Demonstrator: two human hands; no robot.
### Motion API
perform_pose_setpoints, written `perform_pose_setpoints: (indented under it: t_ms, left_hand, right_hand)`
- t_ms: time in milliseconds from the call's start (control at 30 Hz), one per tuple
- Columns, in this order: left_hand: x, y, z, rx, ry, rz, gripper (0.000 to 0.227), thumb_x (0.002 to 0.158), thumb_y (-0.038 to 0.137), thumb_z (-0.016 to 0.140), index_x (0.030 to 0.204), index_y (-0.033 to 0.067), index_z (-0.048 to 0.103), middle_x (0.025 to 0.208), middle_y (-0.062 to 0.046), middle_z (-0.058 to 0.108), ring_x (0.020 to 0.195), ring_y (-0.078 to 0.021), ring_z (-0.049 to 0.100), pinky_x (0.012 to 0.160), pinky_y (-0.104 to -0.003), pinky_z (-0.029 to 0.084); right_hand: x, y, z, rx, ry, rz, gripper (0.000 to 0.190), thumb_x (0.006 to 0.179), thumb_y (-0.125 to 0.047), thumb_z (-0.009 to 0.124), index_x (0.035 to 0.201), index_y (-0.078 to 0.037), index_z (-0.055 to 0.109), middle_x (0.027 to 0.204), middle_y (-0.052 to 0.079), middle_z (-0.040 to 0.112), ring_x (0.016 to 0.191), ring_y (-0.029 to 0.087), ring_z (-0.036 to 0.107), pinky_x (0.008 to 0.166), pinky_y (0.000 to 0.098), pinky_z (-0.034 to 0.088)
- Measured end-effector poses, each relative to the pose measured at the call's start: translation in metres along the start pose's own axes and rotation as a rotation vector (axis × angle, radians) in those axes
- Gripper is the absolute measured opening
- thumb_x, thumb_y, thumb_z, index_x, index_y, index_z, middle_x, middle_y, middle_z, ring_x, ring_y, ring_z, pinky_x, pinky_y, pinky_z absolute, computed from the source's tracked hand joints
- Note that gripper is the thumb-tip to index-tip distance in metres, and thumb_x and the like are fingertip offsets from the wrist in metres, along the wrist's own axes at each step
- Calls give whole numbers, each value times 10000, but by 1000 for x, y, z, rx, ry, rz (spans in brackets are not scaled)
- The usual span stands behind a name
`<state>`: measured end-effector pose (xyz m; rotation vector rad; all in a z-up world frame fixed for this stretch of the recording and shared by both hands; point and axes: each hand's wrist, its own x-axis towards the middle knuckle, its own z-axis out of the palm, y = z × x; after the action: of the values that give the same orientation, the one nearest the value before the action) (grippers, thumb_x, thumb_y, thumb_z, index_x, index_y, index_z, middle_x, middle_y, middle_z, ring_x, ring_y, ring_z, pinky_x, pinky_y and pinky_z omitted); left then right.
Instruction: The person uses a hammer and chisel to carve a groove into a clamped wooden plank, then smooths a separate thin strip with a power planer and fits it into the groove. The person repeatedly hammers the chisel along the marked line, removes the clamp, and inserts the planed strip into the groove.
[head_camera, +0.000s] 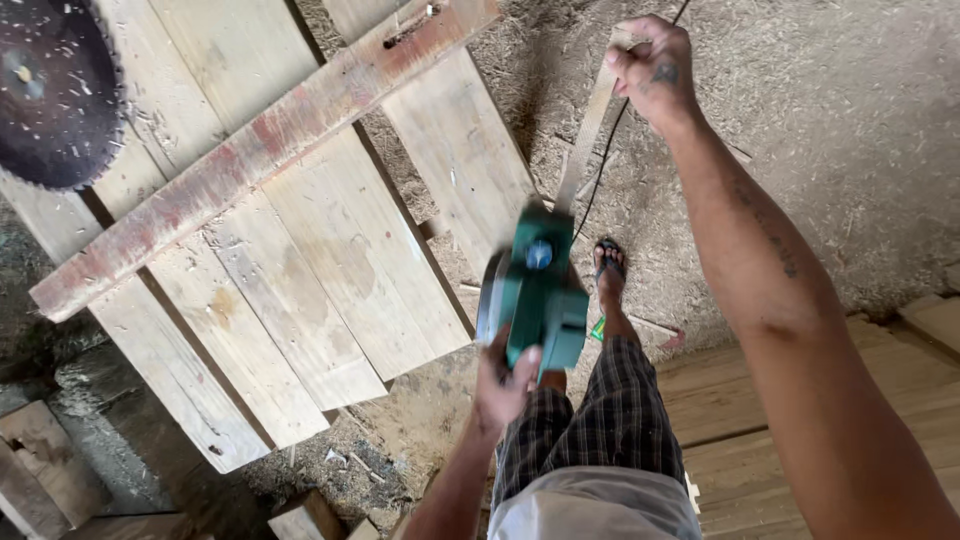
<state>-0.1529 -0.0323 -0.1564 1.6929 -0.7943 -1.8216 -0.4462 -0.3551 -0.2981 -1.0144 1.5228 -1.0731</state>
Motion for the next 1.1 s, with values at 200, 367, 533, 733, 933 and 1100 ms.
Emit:
perform_pose_setpoints:
  t_ms: [200, 367, 533, 733, 933, 1100]
  left_hand:
    - [99, 115, 68, -2, -23, 116, 565, 941, 403, 710, 1282, -37, 611, 603, 37, 518, 477, -47, 454, 398, -238, 364]
    - [87, 142, 39, -114, -19, 190, 412, 939, 410, 682, 1145, 57, 630, 664, 31, 564, 526, -56, 516, 456, -235, 441]
    - [-40, 96, -31, -115, 216, 187, 434, 980, 429, 629, 1051, 2, 668, 704, -41, 653, 539, -123, 605, 464, -259, 492]
    - [-107, 63, -57, -124, 363, 176, 598, 983, 523, 606, 1109, -59, 658, 639, -82, 627, 492, -157, 614, 423, -294, 498]
    - [-133, 13, -63, -92, 407, 67, 587, 957, 536, 605, 1108, -30, 657, 620, -61, 626, 493, -140, 613, 435, -290, 500]
    - [-124, -11, -45, -76, 254, 198, 582, 995, 538, 638, 1092, -34, 685, 654, -31, 658, 488, -106, 622, 405, -289, 551]
  right_hand:
    - [-1, 29, -9, 17, -10, 31, 263, 1008, -23, 678, 1268, -60, 703, 1029, 128, 781, 820, 142, 801, 582, 264, 615]
    - [18, 22, -56, 536, -55, 91, 332, 1119, -88, 653, 1436, -178, 608, 1053, 57, 699, 906, 198, 700, 756, 413, 621]
    - [-39, 27, -96, 1071, 73, 324, 384, 1097, -112, 539, 1394, -327, 654, 989, 96, 725, 918, 239, 719, 961, 551, 612]
    - [-41, 16, -84, 1209, -136, 191, 228, 1128, -267, 613, 1347, -304, 664, 1010, 35, 719, 1038, 194, 728, 1014, 489, 559]
    - [-23, 26, -67, 1120, -121, 161, 160, 1142, -279, 701, 1240, -155, 678, 1018, 40, 711, 975, 165, 703, 856, 356, 529]
    - [-15, 30, -44, 1045, -98, 139, 266, 1096, -331, 648, 1185, -81, 663, 1023, 41, 696, 963, 172, 679, 801, 328, 540]
